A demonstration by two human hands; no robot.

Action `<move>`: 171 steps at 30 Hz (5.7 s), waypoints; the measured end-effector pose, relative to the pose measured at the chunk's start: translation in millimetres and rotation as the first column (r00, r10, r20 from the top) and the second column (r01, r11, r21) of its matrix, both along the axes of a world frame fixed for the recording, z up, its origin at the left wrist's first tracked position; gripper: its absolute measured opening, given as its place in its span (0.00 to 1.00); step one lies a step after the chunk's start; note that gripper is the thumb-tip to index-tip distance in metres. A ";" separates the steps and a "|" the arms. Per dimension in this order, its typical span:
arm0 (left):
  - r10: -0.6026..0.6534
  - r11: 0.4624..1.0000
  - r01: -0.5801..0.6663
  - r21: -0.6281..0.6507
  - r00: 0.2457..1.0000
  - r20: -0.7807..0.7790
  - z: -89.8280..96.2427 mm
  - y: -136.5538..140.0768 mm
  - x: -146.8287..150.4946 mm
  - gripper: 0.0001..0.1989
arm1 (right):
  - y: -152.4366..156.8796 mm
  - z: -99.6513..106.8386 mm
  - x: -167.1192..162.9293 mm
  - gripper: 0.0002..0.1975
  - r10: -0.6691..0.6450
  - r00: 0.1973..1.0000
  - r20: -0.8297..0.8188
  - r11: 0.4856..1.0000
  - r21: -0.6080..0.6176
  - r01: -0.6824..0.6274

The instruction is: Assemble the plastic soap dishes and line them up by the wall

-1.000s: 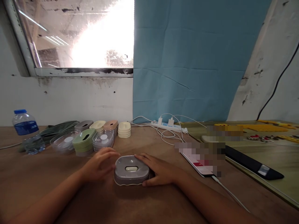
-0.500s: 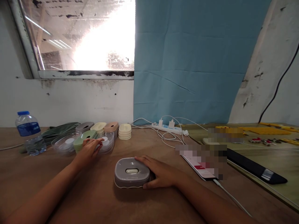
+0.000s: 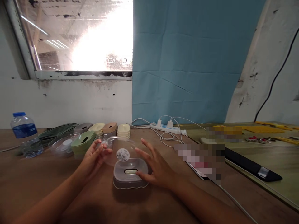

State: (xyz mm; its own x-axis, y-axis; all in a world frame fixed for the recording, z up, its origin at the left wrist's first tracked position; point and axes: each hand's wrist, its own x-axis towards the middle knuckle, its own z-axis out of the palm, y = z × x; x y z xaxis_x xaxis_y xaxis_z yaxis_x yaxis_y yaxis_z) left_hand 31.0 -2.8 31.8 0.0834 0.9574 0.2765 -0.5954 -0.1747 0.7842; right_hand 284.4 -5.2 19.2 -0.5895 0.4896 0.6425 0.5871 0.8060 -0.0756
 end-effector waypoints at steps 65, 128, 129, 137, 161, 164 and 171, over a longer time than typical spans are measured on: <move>0.104 0.982 0.064 0.175 0.589 -0.801 -25.4 10.4 -2.6 0.11 | 13.8 -0.8 7.9 0.38 0.034 0.944 0.329 0.959 -0.276 0.061; 0.618 0.524 -0.241 0.817 -0.552 -0.559 -11.4 45.2 -82.4 0.15 | 22.4 13.8 -22.5 0.11 -0.134 0.949 -0.285 0.977 -0.199 0.078; 0.610 0.545 -0.233 0.806 -0.549 -0.571 -11.8 45.6 -83.9 0.14 | 9.2 6.9 -19.8 0.10 -0.131 0.950 -0.282 0.963 -0.263 0.055; 0.621 0.560 -0.181 0.809 -0.554 -0.554 -10.9 45.7 -85.3 0.13 | -9.3 -9.8 -10.9 0.05 0.172 0.984 0.038 0.896 -0.421 -0.140; 0.311 0.732 0.528 0.431 0.304 -0.901 -14.9 3.5 -16.5 0.11 | -0.5 -4.5 -0.5 0.38 0.120 0.977 0.176 0.856 -0.516 -0.012; 0.308 0.738 0.509 0.442 0.329 -0.893 -18.4 4.6 -15.8 0.12 | 1.9 -8.1 -1.2 0.38 0.113 0.983 0.148 0.848 -0.530 -0.018; 0.313 0.776 0.417 0.473 0.396 -0.863 -19.8 5.5 -13.4 0.11 | 8.5 -11.9 -0.1 0.33 0.075 0.997 0.036 0.852 -0.522 -0.045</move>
State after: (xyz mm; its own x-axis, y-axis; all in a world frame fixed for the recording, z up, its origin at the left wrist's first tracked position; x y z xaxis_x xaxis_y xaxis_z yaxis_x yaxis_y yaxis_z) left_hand 17.7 2.7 12.0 0.6585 0.6179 0.4296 0.3332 -0.7512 0.5698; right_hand 284.3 3.4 7.4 -0.6543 0.7062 0.2705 0.5540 0.6911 -0.4641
